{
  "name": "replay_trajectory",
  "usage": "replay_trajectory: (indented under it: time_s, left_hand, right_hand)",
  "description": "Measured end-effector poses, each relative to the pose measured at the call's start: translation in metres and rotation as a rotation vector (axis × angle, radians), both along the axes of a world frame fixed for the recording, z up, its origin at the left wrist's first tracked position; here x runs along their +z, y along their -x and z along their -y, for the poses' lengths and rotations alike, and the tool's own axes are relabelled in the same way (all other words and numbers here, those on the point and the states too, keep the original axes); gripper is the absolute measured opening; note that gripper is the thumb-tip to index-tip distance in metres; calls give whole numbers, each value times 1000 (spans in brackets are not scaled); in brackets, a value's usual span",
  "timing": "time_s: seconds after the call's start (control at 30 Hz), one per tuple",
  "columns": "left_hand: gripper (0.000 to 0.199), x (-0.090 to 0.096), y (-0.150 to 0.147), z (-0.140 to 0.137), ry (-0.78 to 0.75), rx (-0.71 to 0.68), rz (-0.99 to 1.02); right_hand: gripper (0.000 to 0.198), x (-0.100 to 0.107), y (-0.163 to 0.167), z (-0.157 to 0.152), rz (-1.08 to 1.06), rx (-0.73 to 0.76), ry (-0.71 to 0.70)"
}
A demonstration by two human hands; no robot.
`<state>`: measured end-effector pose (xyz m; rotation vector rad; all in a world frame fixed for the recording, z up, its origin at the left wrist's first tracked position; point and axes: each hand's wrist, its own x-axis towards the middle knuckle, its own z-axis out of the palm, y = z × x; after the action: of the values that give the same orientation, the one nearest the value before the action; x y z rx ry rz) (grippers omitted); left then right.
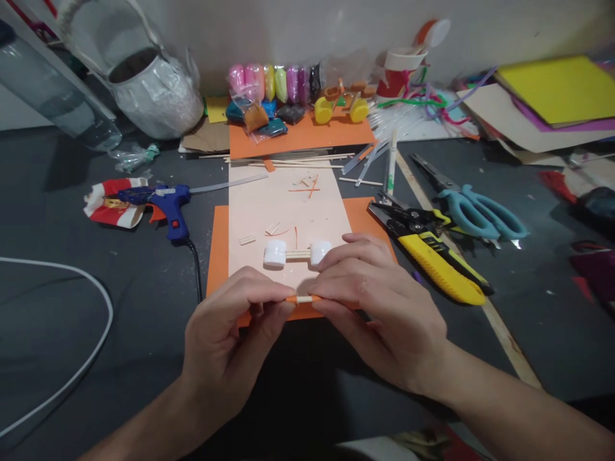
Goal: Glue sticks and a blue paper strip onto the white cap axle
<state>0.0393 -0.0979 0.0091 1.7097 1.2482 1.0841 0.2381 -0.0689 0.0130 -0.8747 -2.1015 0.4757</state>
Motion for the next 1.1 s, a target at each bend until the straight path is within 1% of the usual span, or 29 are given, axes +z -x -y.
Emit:
replay_trajectory:
  time_s: [0.17, 0.33, 0.47, 0.7, 0.97, 1.1]
  left_hand:
    - [22, -1, -1, -1, 64, -17, 43]
    - [15, -2, -2, -3, 83, -44, 22]
    - [14, 0, -2, -4, 47, -40, -19]
    - [14, -1, -3, -4, -48, -13, -40]
    - [16, -2, -1, -3, -73, -26, -52]
    - [14, -3, -2, -1, -77, -33, -44]
  right_hand:
    - [10, -1, 0, 1, -16, -26, -29]
    - [9, 0, -1, 1, 27, -24, -26]
    - [7, 0, -2, 1, 39, -32, -26]
    - [9, 0, -2, 3, -29, -17, -20]
    - [10, 0, 1, 3, -23, -24, 4]
    - [9, 1, -1, 2, 43, -25, -9]
